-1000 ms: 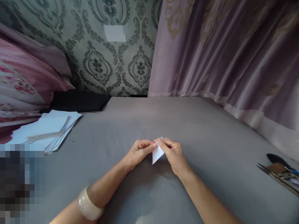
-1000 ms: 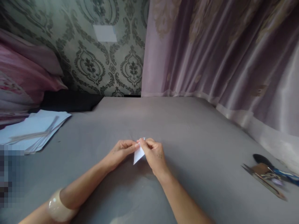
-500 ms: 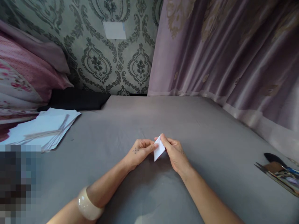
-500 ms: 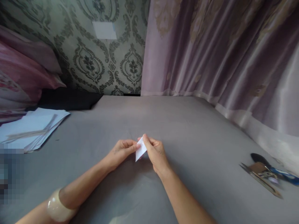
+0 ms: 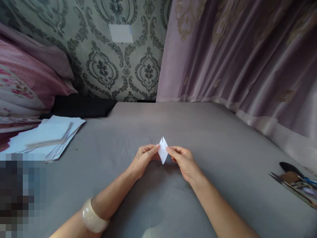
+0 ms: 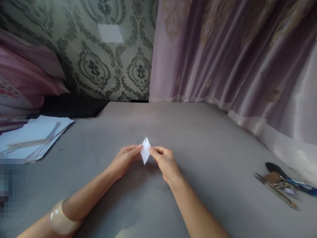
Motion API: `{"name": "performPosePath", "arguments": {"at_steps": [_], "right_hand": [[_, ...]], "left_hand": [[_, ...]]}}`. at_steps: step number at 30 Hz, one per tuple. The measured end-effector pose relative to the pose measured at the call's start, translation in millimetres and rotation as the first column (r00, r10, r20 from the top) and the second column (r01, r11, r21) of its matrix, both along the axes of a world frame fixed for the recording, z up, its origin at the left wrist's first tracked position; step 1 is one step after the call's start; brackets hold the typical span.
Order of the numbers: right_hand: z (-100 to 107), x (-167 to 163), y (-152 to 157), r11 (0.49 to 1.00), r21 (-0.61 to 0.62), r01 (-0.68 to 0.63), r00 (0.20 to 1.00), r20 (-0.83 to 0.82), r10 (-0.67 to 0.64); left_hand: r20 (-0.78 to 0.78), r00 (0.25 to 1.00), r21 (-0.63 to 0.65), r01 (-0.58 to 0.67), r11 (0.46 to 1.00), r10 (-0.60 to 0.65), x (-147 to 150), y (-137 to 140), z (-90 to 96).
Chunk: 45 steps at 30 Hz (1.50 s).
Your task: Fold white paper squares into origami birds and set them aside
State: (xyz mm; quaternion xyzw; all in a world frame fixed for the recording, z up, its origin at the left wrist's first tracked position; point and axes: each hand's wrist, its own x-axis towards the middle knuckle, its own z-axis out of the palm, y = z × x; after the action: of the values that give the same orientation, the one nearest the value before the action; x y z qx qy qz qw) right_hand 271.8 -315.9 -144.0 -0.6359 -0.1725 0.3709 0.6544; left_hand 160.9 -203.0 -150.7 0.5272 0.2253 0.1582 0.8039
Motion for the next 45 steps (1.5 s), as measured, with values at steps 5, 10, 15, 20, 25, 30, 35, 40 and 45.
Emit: {"name": "performPosePath", "arguments": {"at_steps": [5, 10, 15, 20, 25, 30, 35, 40, 45], "right_hand": [[-5, 4, 2, 0.996, -0.088, 0.021, 0.999, 0.028, -0.019], [-16, 7, 7, 0.956, -0.294, -0.010, 0.958, 0.270, 0.094], [-18, 10, 11, 0.907, -0.415, 0.069, 0.847, 0.506, 0.167], [-17, 8, 12, 0.869, -0.480, 0.116, 0.772, 0.594, 0.225], [-19, 9, 6, 0.855, -0.507, 0.109, 0.681, 0.665, 0.308], [-17, 16, -5, 0.899, -0.437, -0.009, 0.636, 0.691, 0.343], [-12, 15, -9, 0.887, -0.450, -0.107, 0.514, 0.738, 0.437], [-9, 11, -9, 0.866, -0.496, -0.069, 0.497, 0.735, 0.461], [-12, 11, -5, 0.871, -0.491, -0.037, 0.515, 0.737, 0.437]], "left_hand": [[-0.113, 0.988, 0.191, -0.078, 0.978, 0.101, 1, 6, -3.3], [-0.143, 0.954, 0.692, -0.092, 0.716, 0.261, -2, 16, -9.5], [-0.141, 0.985, 0.877, 0.080, 0.473, 0.095, -6, 18, -10.8], [-0.174, 0.985, 0.940, 0.165, 0.298, 0.004, -6, 18, -18.4], [-0.201, 0.980, 0.958, 0.199, 0.206, -0.013, -6, 22, -22.7], [-0.218, 0.975, 0.962, 0.220, 0.163, -0.028, -6, 24, -23.4], [-0.207, 0.978, 0.964, 0.211, 0.165, -0.040, -6, 24, -22.5], [-0.210, 0.978, 0.954, 0.207, 0.217, -0.013, -4, 23, -21.5], [-0.194, 0.979, 0.936, 0.167, 0.310, 0.060, 0, 21, -18.7]]}}
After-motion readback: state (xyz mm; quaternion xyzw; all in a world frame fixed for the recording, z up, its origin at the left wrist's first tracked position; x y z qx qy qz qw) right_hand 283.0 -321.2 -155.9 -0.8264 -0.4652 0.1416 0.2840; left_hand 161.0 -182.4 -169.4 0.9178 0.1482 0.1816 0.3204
